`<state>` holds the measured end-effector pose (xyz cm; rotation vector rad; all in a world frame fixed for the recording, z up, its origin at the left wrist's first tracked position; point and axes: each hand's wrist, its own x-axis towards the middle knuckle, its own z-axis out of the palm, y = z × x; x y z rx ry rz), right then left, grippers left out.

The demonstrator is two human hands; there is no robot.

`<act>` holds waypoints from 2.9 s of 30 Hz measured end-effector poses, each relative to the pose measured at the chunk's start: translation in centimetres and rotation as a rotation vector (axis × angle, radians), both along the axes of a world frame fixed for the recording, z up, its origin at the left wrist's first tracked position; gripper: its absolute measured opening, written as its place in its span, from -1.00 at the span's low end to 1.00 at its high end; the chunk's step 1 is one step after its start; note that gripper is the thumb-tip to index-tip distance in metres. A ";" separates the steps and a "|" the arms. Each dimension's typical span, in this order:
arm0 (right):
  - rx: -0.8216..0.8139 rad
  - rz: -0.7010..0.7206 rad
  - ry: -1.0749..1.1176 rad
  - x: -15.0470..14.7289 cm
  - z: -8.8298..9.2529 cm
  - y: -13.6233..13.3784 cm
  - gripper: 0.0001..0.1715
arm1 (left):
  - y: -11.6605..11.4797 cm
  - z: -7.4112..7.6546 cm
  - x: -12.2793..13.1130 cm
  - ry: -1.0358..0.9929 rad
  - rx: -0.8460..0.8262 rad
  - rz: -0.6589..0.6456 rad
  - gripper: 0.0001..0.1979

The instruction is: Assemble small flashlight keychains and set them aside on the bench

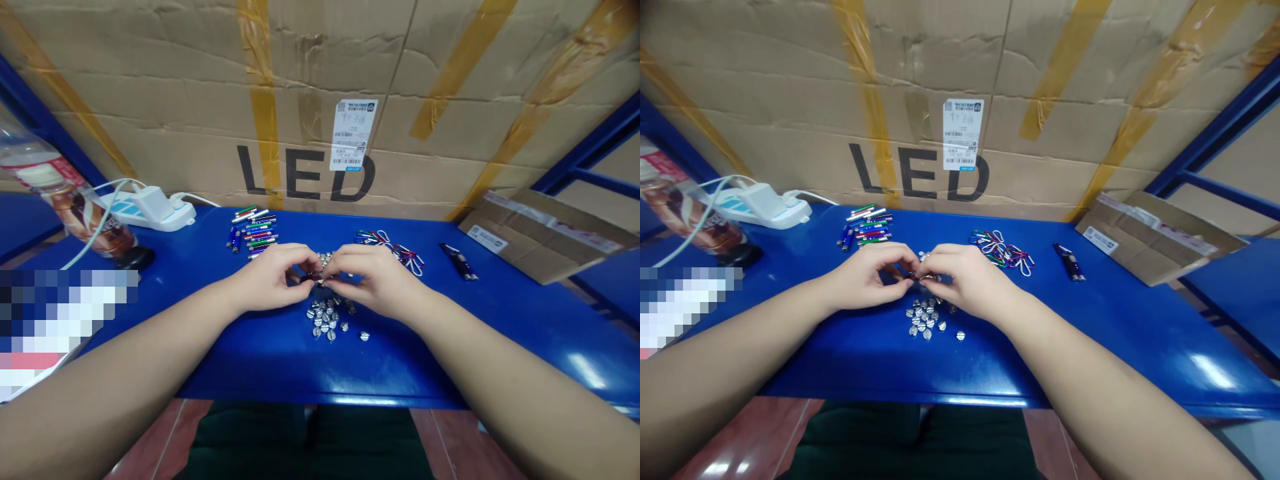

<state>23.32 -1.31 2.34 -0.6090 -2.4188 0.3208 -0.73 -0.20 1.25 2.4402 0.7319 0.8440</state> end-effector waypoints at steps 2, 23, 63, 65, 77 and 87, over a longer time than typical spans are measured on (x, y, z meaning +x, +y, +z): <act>0.029 0.004 0.009 0.1 -0.3 0.1 -0.90 | 0.0 -0.1 -0.1 -0.007 -0.011 0.012 -0.84; -0.262 -0.407 -0.445 3.4 0.5 2.0 -0.83 | 0.3 -0.2 -0.5 -0.126 -0.055 0.077 -0.88; -0.066 -0.025 0.023 1.3 0.7 -0.2 -0.86 | 0.3 -0.6 -0.2 -0.057 -0.162 0.040 -0.84; -0.095 -0.100 -0.032 2.5 1.4 -0.1 -0.88 | 0.4 -0.6 -0.3 -0.048 -0.175 0.052 -0.85; -0.206 -0.116 -0.356 3.3 0.3 1.0 -0.88 | 0.5 -0.6 -0.5 -0.013 -0.078 0.062 -0.78; -0.132 -0.118 0.133 0.8 0.3 -0.3 -0.91 | 0.2 -0.3 -0.1 0.044 0.017 -0.006 -0.78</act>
